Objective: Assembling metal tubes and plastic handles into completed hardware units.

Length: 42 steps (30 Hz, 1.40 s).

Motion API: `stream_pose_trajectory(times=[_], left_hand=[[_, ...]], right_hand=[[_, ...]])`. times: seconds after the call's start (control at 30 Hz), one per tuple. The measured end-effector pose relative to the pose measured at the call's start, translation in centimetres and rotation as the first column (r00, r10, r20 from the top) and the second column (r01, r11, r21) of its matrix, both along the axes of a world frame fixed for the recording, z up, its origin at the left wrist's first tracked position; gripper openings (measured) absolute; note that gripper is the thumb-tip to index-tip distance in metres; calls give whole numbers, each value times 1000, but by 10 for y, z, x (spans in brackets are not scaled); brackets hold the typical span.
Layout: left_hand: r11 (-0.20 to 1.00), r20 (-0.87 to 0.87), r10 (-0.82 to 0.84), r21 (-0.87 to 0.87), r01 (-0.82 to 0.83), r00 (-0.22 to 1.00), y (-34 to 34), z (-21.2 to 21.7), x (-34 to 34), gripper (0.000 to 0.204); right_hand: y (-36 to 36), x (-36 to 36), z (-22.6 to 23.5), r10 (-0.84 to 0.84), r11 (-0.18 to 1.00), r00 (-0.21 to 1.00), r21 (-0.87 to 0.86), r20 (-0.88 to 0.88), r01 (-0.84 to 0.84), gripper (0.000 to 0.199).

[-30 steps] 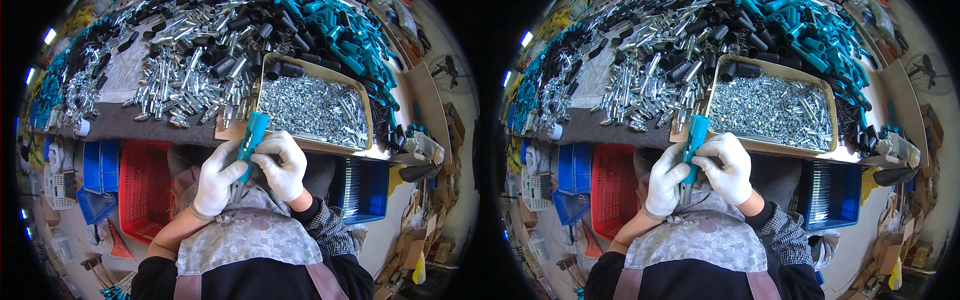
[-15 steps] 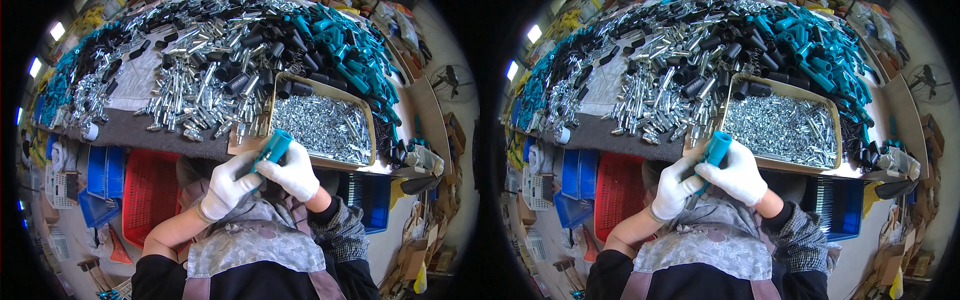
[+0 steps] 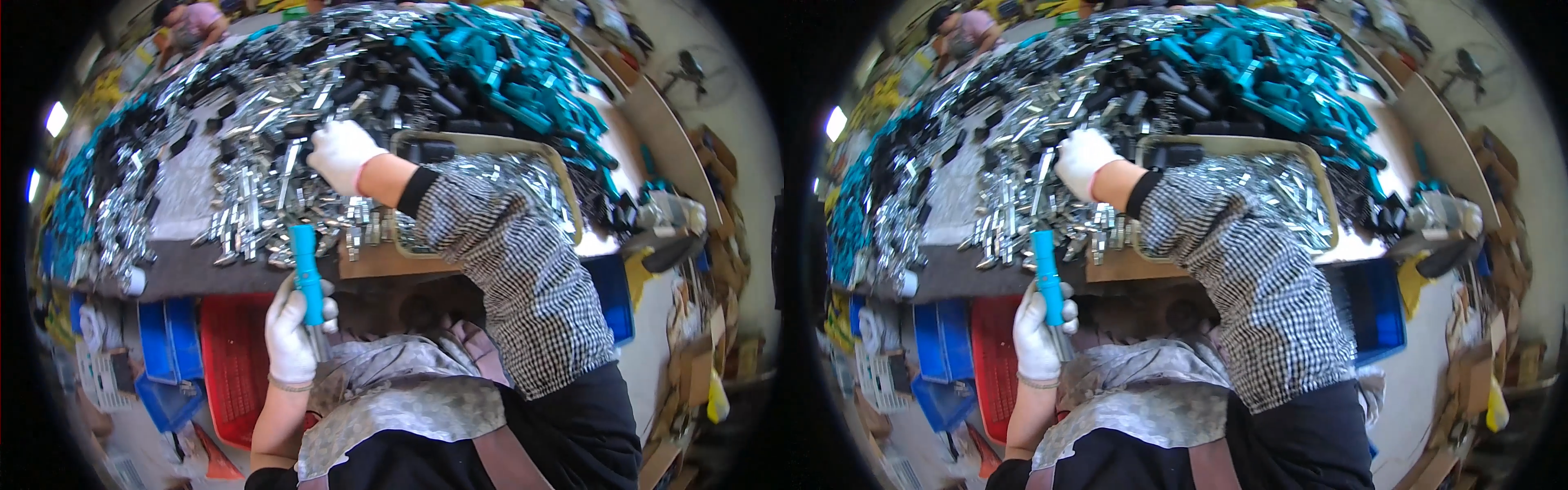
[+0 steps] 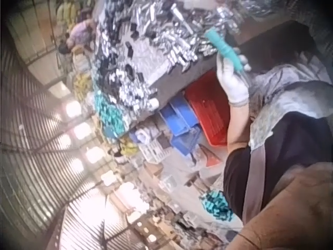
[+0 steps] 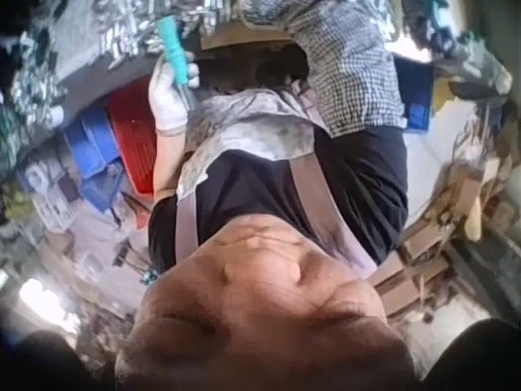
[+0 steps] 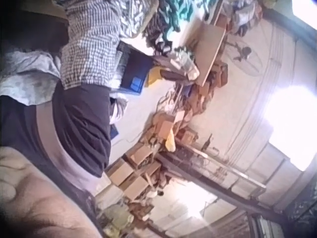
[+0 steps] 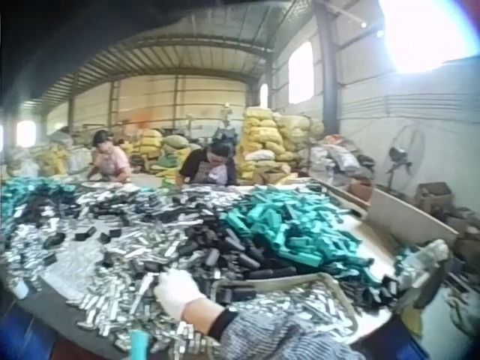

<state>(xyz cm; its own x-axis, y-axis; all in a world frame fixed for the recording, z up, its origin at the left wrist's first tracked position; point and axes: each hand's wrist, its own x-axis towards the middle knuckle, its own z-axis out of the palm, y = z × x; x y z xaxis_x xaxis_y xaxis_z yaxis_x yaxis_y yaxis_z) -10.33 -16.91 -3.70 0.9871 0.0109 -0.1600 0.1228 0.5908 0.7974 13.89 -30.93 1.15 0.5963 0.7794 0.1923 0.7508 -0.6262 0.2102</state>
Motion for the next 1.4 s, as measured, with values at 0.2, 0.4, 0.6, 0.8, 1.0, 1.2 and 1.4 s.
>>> stream_pose_trajectory(times=[0.2, 0.4, 0.6, 0.8, 1.0, 1.2, 1.4], left_hand=[[998, 25, 53, 25, -53, 998, -2, -2, 12, 39], [980, 56, -11, 200, 0, 998, -18, 10, 9, 55], [849, -91, -416, 318, 422, 905, -36, 23, 3, 84], [783, -71, -618, -135, 607, 783, -75, 14, 9, 73], [779, -32, -626, 15, 626, 779, -110, 27, 21, 76], [643, 119, -642, 622, 447, 758, -135, 20, 21, 87], [492, 68, -677, 783, 382, 733, -136, 30, 21, 69]], right_hand=[[-22, -19, -11, 60, 987, 991, 153, -122, -41, 28], [-86, -94, 17, 362, 586, 792, 781, -492, 216, 39], [-133, -151, 30, 243, 542, 746, 724, -620, 426, 52], [-178, -179, 11, 207, 502, 871, 813, -445, 296, 46], [-193, -205, -2, 157, 553, 899, 791, -408, 263, 53], [-221, -200, 27, 191, 775, 826, 598, -531, 205, 34], [-303, -70, 9, -651, 619, 698, 325, -297, 715, 29]])
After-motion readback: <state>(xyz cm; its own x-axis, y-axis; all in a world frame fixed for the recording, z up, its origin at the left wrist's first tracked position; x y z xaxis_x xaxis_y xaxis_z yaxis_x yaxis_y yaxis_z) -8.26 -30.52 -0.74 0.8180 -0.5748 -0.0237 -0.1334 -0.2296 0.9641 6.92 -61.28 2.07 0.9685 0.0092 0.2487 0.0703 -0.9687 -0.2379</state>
